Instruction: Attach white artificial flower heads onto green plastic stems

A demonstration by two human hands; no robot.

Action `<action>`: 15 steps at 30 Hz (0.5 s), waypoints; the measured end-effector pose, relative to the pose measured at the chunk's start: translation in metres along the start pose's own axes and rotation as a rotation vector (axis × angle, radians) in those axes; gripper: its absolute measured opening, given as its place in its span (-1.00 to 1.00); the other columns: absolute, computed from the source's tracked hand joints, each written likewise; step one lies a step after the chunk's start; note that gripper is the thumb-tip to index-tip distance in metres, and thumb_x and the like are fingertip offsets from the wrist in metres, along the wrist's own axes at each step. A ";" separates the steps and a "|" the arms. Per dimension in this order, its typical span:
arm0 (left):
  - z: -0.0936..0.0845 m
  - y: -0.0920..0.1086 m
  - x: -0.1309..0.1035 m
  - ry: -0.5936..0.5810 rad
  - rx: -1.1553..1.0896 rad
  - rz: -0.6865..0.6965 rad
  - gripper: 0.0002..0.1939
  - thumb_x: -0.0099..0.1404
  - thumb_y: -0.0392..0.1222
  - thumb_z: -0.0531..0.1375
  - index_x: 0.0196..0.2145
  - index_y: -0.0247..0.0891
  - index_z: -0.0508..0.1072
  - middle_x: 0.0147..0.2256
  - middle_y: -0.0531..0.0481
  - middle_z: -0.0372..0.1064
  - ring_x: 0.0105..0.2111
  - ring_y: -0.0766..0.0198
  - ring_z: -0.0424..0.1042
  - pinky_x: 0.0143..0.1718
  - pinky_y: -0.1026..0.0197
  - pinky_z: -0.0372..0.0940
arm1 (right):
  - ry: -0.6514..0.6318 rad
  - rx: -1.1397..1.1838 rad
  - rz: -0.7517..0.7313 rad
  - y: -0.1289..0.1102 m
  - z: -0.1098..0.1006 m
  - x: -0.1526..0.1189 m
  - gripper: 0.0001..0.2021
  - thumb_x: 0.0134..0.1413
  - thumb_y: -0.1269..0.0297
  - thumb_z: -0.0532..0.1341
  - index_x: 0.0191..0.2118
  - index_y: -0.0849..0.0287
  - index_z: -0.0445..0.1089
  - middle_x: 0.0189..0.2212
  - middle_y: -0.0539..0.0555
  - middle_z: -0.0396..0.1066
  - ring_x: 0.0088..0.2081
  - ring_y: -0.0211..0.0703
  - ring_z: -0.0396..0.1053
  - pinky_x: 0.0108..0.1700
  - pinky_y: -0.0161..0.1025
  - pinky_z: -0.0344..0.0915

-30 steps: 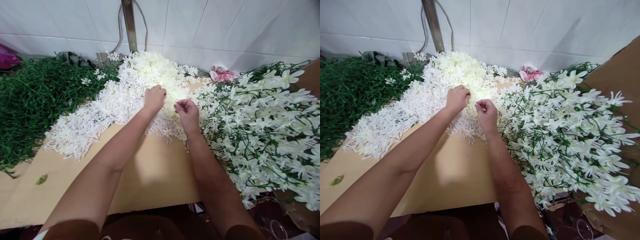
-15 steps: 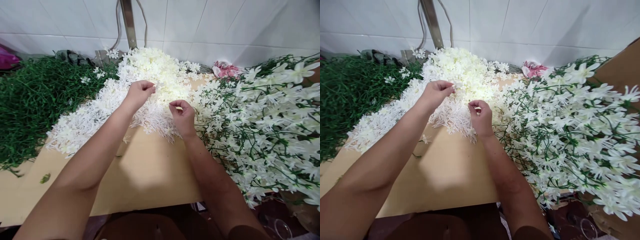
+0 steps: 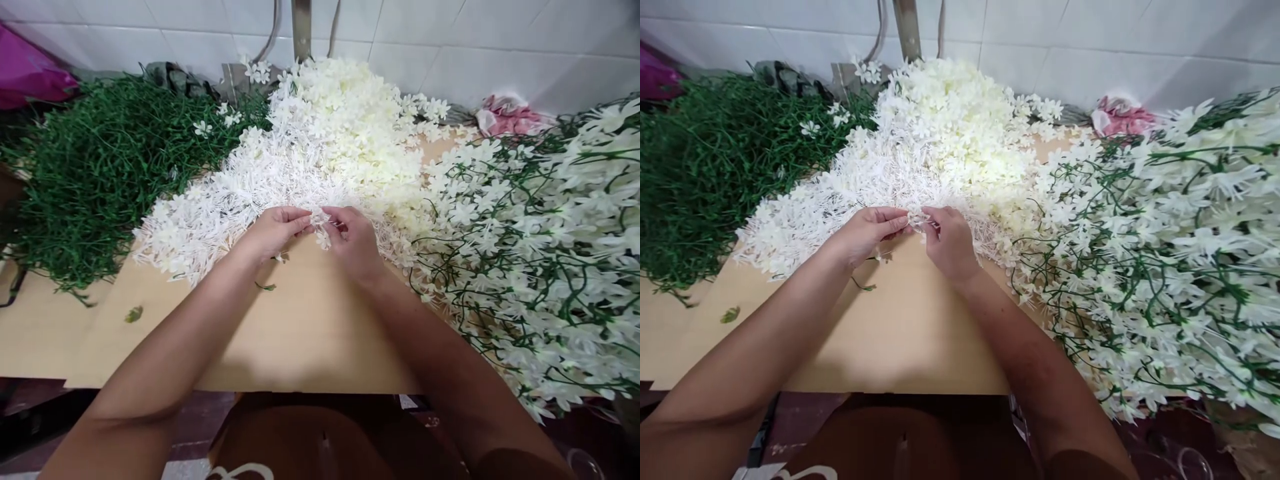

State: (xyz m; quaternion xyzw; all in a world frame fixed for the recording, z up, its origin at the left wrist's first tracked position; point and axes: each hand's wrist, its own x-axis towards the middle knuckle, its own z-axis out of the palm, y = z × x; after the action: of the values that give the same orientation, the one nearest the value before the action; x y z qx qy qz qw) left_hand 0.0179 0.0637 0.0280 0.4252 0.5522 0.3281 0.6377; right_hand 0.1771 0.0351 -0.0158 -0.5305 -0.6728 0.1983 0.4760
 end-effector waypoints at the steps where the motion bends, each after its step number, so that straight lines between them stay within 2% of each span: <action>1: 0.000 0.000 0.000 0.006 -0.023 -0.019 -0.82 -0.03 -0.31 0.40 -0.43 -0.35 0.52 -0.56 0.05 0.46 -0.61 0.48 0.27 -0.56 0.41 0.19 | 0.019 0.004 0.032 0.002 -0.001 0.000 -0.78 0.05 0.44 0.16 -0.16 0.19 0.45 -0.38 0.07 0.41 -0.32 -0.16 0.36 -0.21 -0.14 0.38; 4: -0.002 -0.003 0.001 -0.002 -0.098 -0.031 -0.80 -0.06 -0.32 0.41 -0.45 -0.38 0.51 -0.57 0.03 0.48 -0.63 0.51 0.26 -0.60 0.45 0.17 | 0.076 0.076 0.077 0.001 -0.005 0.000 -0.79 0.04 0.41 0.16 -0.17 0.18 0.41 -0.38 0.05 0.38 -0.33 -0.19 0.35 -0.24 -0.17 0.38; 6: -0.004 -0.005 0.002 -0.030 -0.121 -0.022 -0.77 -0.08 -0.30 0.42 -0.43 -0.39 0.51 -0.56 0.01 0.49 -0.63 0.50 0.27 -0.61 0.46 0.16 | 0.092 0.131 0.056 -0.003 -0.006 0.000 -0.85 0.03 0.38 0.17 -0.22 0.17 0.37 -0.37 0.04 0.38 -0.32 -0.20 0.36 -0.24 -0.19 0.39; 10: -0.003 -0.006 0.001 -0.054 -0.135 -0.048 -0.73 -0.08 -0.29 0.43 -0.38 -0.37 0.51 -0.55 -0.01 0.51 -0.61 0.46 0.33 -0.63 0.46 0.15 | 0.049 0.139 -0.029 -0.008 -0.001 -0.002 -0.94 0.02 0.37 0.17 -0.32 0.14 0.30 -0.37 0.05 0.39 -0.30 -0.18 0.37 -0.17 -0.15 0.37; 15: 0.002 -0.006 0.001 -0.052 -0.068 -0.053 -0.85 0.04 -0.34 0.37 -0.39 -0.38 0.49 -0.62 0.06 0.43 -0.61 0.47 0.35 -0.60 0.47 0.17 | 0.016 0.065 -0.040 -0.004 0.001 -0.002 -0.94 -0.01 0.40 0.15 -0.37 0.12 0.25 -0.41 0.03 0.40 -0.33 -0.17 0.36 -0.17 -0.12 0.34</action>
State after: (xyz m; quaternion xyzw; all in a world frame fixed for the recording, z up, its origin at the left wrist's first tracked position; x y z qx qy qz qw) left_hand 0.0200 0.0616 0.0227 0.3969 0.5351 0.3183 0.6744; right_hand 0.1741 0.0324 -0.0143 -0.5028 -0.6726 0.2062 0.5022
